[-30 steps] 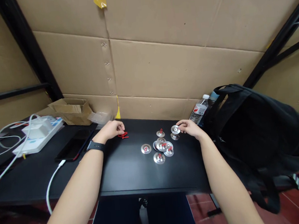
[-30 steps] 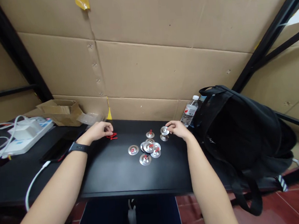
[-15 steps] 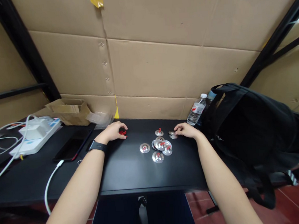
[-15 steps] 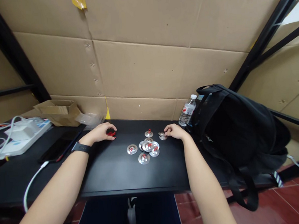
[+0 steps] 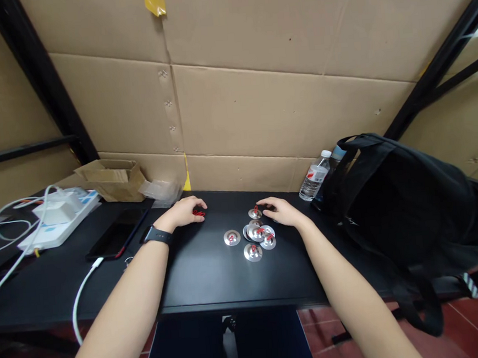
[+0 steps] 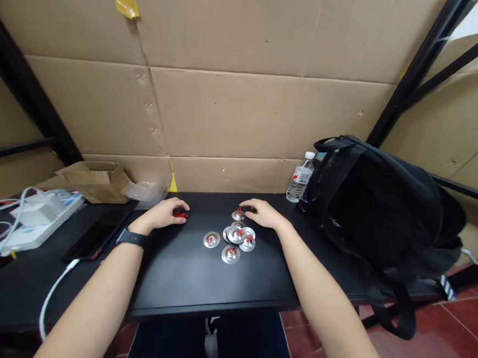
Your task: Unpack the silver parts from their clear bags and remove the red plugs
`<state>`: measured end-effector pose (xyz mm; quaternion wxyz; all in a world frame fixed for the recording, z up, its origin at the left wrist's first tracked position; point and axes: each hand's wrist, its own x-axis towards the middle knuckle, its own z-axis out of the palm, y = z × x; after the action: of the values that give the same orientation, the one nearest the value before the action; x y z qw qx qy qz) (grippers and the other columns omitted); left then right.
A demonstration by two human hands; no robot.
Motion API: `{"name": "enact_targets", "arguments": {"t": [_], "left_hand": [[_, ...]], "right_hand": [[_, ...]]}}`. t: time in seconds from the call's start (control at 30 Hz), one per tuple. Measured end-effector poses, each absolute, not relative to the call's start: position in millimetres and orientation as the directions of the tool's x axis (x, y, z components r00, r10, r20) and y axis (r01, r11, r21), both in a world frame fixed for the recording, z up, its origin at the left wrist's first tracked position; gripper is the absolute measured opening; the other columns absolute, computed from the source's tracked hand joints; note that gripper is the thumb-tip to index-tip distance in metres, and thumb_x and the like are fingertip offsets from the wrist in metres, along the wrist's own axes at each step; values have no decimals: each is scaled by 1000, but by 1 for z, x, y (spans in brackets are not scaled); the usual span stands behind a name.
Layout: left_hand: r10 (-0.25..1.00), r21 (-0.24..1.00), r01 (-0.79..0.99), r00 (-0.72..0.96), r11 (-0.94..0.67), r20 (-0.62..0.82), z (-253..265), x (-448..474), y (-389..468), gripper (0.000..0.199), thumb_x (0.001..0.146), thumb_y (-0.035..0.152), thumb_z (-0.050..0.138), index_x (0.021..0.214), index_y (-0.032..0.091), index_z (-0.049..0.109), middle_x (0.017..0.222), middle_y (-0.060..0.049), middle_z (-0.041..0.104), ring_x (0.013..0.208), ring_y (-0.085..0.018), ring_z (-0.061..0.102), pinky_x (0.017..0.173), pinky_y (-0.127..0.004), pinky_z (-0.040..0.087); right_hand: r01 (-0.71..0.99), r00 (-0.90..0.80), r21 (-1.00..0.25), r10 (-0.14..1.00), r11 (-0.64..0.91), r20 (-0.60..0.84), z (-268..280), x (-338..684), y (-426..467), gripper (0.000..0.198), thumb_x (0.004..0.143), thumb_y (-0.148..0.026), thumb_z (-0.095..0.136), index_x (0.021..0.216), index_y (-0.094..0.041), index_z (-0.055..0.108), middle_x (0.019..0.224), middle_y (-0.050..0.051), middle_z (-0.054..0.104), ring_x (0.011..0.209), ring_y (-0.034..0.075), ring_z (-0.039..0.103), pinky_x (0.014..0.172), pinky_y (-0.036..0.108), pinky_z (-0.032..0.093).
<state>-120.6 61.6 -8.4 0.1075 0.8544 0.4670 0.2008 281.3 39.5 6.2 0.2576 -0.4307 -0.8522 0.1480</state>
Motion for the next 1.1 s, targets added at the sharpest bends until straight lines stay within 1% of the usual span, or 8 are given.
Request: {"name": "enact_targets", "arguments": {"t": [0.1, 0.23, 0.43, 0.6, 0.73, 0.9, 1.0, 1.1], "left_hand": [[831, 376, 741, 499, -556, 246, -5, -112, 57, 35, 75, 38, 72, 107, 23, 73, 105, -7, 69, 94, -22, 65, 86, -30, 48], [788, 366, 697, 544, -616, 288, 4, -93, 46, 29, 81, 34, 68, 107, 22, 73, 107, -8, 69, 94, -22, 66, 85, -30, 49], [689, 408, 557, 545, -724, 478, 16, -48, 21, 21, 94, 28, 54, 99, 22, 73, 102, -6, 72, 94, -20, 67, 90, -31, 49], [656, 466, 466, 459, -752, 600, 18, -19, 5, 16, 92, 33, 64, 100, 21, 71, 99, -5, 72, 90, -19, 66, 86, -31, 51], [672, 493, 461, 428, -738, 604, 18, -12, -2, 11, 91, 28, 64, 95, 20, 70, 92, -3, 73, 82, -17, 67, 80, -29, 51], [663, 488, 453, 441, -746, 605, 19, -7, -7, 10, 89, 25, 62, 89, 20, 72, 89, -4, 74, 81, -18, 68, 79, -30, 51], [656, 493, 437, 433, -752, 618, 20, -4, -10, 10, 87, 22, 62, 87, 20, 72, 86, -3, 75, 77, -17, 67, 77, -29, 51], [664, 516, 422, 402, -745, 630, 20, -3, -11, 9, 84, 20, 63, 84, 19, 72, 83, -3, 75, 75, -16, 67, 76, -28, 52]], "right_hand": [[584, -616, -464, 735, 667, 282, 4, 267, 37, 33, 86, -13, 61, 114, -26, 75, 116, 6, 74, 107, 22, 68, 98, 38, 49], [560, -589, -506, 745, 656, 314, 4, 258, 34, 28, 90, -14, 56, 108, -22, 77, 115, 8, 74, 110, 22, 67, 100, 39, 50], [259, -463, -852, 833, 455, 304, 19, 237, 15, 28, 90, -27, 64, 115, -20, 73, 126, 10, 69, 104, 21, 70, 93, 36, 55], [59, -462, -954, 855, 293, 234, 25, 216, -5, 38, 84, -32, 73, 120, -21, 69, 127, 10, 68, 105, 23, 71, 94, 38, 56], [14, -457, -965, 860, 262, 227, 17, 210, -6, 45, 76, -33, 81, 117, -20, 68, 122, 10, 67, 102, 24, 72, 90, 37, 59], [25, -451, -937, 841, 347, 299, 7, 206, -3, 64, 68, -33, 86, 127, -24, 61, 111, 5, 64, 89, 17, 72, 84, 33, 60], [95, -464, -881, 803, 464, 373, 10, 204, -5, 58, 69, -33, 86, 122, -23, 64, 110, 5, 63, 86, 16, 69, 84, 32, 59], [231, -466, -767, 760, 599, 453, 18, 203, -11, 47, 74, -31, 81, 119, -23, 67, 116, 8, 62, 95, 20, 67, 86, 34, 58]]}}
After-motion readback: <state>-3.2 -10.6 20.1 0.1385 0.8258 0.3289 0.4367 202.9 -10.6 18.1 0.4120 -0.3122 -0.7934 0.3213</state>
